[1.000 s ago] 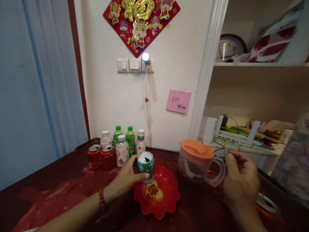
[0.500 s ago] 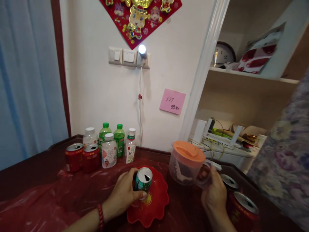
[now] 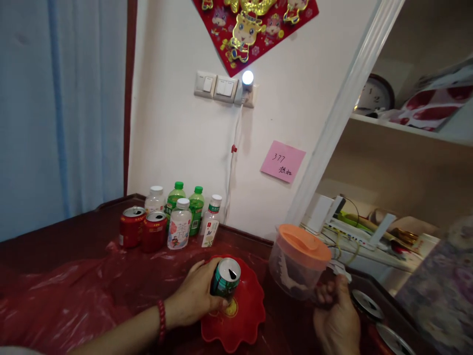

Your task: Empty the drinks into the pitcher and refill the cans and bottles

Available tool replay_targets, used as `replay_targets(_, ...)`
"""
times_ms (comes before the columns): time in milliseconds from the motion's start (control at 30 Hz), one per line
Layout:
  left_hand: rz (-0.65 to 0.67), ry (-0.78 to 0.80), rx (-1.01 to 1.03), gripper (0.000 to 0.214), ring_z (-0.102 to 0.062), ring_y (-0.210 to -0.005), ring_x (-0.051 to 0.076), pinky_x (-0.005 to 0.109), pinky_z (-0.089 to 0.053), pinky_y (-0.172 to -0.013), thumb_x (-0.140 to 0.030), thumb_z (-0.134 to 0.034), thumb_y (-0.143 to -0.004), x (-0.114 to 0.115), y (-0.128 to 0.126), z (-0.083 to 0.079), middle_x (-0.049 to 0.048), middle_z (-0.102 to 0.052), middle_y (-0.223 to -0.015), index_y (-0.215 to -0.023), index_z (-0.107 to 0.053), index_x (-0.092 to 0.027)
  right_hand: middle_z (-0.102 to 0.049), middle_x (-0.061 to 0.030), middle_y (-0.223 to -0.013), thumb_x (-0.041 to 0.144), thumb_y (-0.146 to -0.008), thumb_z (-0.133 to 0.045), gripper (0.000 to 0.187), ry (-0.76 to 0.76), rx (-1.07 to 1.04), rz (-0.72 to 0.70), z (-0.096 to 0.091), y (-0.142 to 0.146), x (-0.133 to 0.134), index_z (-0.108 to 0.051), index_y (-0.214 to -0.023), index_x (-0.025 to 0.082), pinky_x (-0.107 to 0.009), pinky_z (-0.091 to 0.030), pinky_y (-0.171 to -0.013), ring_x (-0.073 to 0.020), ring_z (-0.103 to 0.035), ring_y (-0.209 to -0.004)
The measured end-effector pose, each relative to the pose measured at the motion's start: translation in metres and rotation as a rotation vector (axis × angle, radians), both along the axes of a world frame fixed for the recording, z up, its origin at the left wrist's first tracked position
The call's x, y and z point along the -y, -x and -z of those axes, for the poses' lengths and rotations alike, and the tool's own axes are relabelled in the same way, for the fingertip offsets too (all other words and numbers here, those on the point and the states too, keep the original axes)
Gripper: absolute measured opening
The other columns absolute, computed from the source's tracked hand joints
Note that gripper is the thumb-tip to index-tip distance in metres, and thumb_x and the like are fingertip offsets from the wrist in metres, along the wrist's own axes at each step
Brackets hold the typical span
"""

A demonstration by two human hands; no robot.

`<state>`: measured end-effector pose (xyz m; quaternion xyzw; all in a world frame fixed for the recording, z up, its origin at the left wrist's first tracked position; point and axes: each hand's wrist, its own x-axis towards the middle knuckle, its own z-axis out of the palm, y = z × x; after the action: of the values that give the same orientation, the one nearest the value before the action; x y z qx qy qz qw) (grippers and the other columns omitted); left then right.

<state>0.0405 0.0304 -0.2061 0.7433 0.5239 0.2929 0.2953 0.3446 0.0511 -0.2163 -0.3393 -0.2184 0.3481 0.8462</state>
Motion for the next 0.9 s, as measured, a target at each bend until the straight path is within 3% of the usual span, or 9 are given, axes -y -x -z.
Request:
replay_targets(167, 0.017, 0.029, 0.019, 0.075, -0.05, -0.135, 0.034, 0.052, -0.017, -0.123, -0.022, -0.072, -0.064, 0.002, 0.0, -0.004, 0.0052, -0.063, -0.141, -0.136, -0.054, -0.027, -0.038, 0.0082, -0.064, 0.058, -0.041, -0.105, 0.074, 0.028, -0.008, 0.053, -0.006, -0.006, 0.002, -0.051, -0.069, 0.018, -0.009, -0.036, -0.04, -0.0054, -0.032, -0.052)
replay_targets(433, -0.036, 0.062, 0.045, 0.074, -0.05, -0.134, 0.036, 0.05, -0.022, -0.121, -0.026, -0.079, -0.061, 0.005, 0.001, -0.001, 0.0051, -0.066, -0.136, -0.132, -0.057, -0.026, -0.045, 0.0065, -0.064, 0.055, -0.031, -0.106, 0.073, 0.128, 0.004, 0.104, -0.028, -0.014, 0.012, -0.057, -0.071, 0.018, -0.012, -0.041, -0.037, -0.0076, -0.04, -0.051)
replay_targets(567, -0.077, 0.065, 0.056, 0.069, -0.052, -0.131, 0.036, 0.049, -0.025, -0.12, -0.028, -0.082, -0.059, 0.005, -0.001, -0.001, 0.0044, -0.068, -0.131, -0.125, -0.06, -0.025, -0.047, 0.0045, -0.064, 0.05, -0.034, -0.105, 0.068, 0.154, 0.067, 0.06, -0.04, -0.022, 0.02, -0.056, -0.071, 0.02, -0.017, -0.042, -0.033, -0.0121, -0.046, -0.05)
replay_targets(733, -0.115, 0.062, 0.062, 0.07, -0.05, -0.132, 0.037, 0.049, -0.029, -0.118, -0.03, -0.086, -0.056, 0.005, -0.002, 0.004, 0.0058, -0.067, -0.131, -0.122, -0.061, -0.026, -0.049, -0.0004, -0.067, 0.049, -0.05, -0.098, 0.052, 0.189, 0.266, -0.036, -0.053, -0.036, 0.027, -0.057, -0.071, 0.025, -0.024, -0.045, -0.033, -0.0165, -0.049, -0.049)
replay_targets(900, -0.119, 0.072, 0.07, 0.076, -0.047, -0.135, 0.038, 0.049, -0.027, -0.119, -0.03, -0.087, -0.056, 0.007, -0.003, 0.003, 0.0062, -0.065, -0.134, -0.126, -0.06, -0.024, -0.051, -0.0016, -0.067, 0.057, -0.041, -0.099, 0.063, 0.275, 0.28, -0.107, -0.059, -0.038, 0.031, -0.061, -0.078, 0.024, -0.024, -0.045, -0.033, -0.0165, -0.049, -0.048)
